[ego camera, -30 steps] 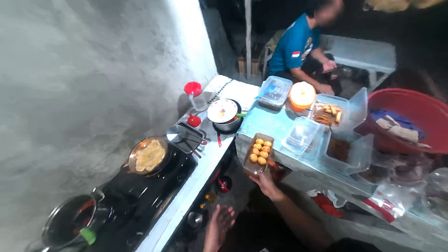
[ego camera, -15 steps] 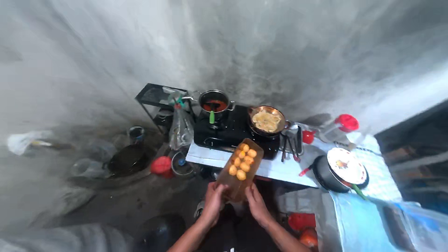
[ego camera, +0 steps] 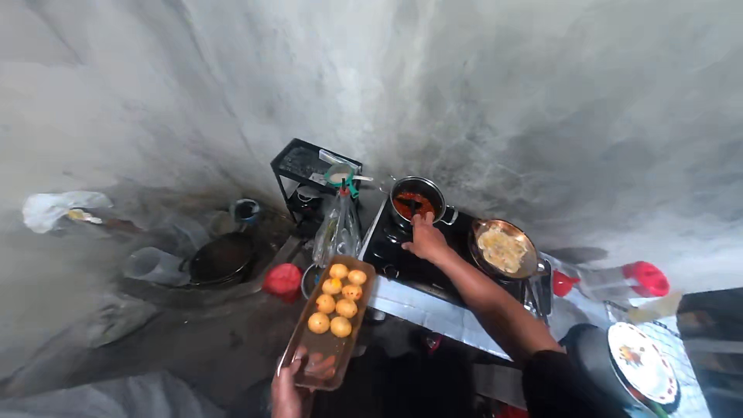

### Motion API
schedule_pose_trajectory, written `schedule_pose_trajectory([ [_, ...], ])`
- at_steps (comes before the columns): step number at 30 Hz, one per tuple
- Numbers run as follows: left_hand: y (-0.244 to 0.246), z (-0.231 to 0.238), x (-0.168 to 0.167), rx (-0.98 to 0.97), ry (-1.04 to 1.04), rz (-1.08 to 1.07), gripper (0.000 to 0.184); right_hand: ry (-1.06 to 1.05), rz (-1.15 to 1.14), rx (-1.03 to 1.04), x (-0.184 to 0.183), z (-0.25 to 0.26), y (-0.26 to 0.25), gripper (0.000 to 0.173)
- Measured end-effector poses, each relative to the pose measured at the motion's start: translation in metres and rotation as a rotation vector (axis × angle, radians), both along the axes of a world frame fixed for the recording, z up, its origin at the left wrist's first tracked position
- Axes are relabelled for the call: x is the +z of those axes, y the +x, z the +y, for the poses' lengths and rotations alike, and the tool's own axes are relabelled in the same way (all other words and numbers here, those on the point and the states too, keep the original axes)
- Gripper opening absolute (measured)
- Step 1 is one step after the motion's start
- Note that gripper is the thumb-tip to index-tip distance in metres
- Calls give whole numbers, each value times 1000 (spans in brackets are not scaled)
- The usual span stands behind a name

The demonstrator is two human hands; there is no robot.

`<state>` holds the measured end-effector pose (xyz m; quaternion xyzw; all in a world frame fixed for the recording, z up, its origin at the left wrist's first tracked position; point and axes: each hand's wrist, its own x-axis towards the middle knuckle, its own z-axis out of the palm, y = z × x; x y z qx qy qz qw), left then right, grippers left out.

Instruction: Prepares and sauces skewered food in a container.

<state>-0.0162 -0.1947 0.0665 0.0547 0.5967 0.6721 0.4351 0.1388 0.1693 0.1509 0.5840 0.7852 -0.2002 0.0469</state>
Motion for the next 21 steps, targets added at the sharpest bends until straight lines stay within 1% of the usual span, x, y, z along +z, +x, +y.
schedule_pose_trajectory([
  [1, -15, 7, -3, -6, 5, -2, 42, -23, -96, 2, 6, 11, -7, 83],
  [2, -30, 13, -8, -10, 3, 0, 41, -32, -185, 12, 12, 20, -9, 85],
  [3, -45, 20, -11, -12, -10, 14, 42, -13, -268, 27, 21, 28, -9, 79],
  [4, -59, 28, -15, -12, -36, 35, 42, 31, -346, 42, 33, 36, -8, 69],
  [6, -82, 47, -20, -15, -60, 61, 43, 165, -465, 59, 55, 52, -11, 48],
  [8, -100, 67, -20, -57, -45, 81, 48, 288, -567, 90, 71, 64, -21, 34],
  [9, -107, 78, -14, -102, -66, 110, 50, 351, -593, 115, 73, 67, -26, 28],
  [11, -117, 108, -5, -185, -127, 146, 53, 468, -624, 203, 67, 74, -35, 21],
  [13, -122, 138, 0, -249, -182, 159, 51, 530, -663, 309, 52, 86, -36, 21],
  [15, -123, 162, 0, -300, -150, 173, 50, 508, -689, 422, 45, 104, -30, 21],
  [17, -122, 181, 2, -341, -118, 215, 50, 442, -705, 504, 54, 127, -21, 23],
  [19, -121, 193, 5, -368, -124, 237, 51, 461, -710, 540, 66, 158, -9, 24],
  [21, -119, 200, 7, -394, -139, 255, 49, 478, -663, 540, 71, 190, 6, 29],
])
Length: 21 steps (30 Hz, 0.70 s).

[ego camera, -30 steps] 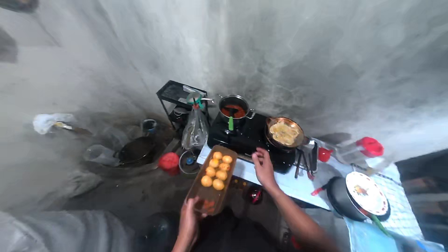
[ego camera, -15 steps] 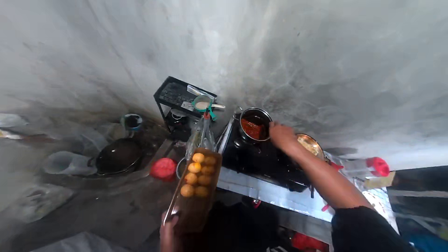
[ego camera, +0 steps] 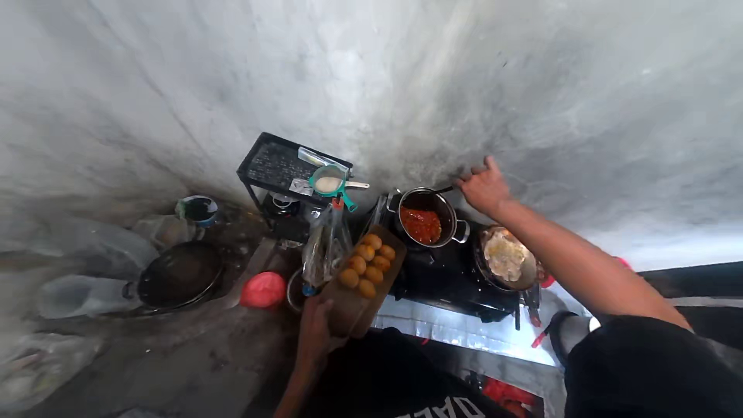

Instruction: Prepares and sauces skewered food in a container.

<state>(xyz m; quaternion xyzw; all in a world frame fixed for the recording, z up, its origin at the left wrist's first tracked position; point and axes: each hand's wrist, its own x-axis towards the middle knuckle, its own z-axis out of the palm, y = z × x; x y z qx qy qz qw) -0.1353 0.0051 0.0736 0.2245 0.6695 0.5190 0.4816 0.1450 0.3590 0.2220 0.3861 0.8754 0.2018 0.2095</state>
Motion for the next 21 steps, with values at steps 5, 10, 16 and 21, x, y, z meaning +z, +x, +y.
schedule_pose_trajectory([
  [5, 11, 3, 3, -10, -61, -8, 50, -246, 14, -197, -1, 56, 19, 34],
  [10, 31, -1, 7, 7, -54, 39, 46, -499, 155, -352, -50, 61, 49, 26],
  [16, 54, -11, 20, 109, -13, -17, 49, -584, 445, -425, -76, 58, 93, 35],
  [21, 66, -17, 22, 172, 15, -64, 51, -592, 556, -460, -78, 55, 120, 31],
])
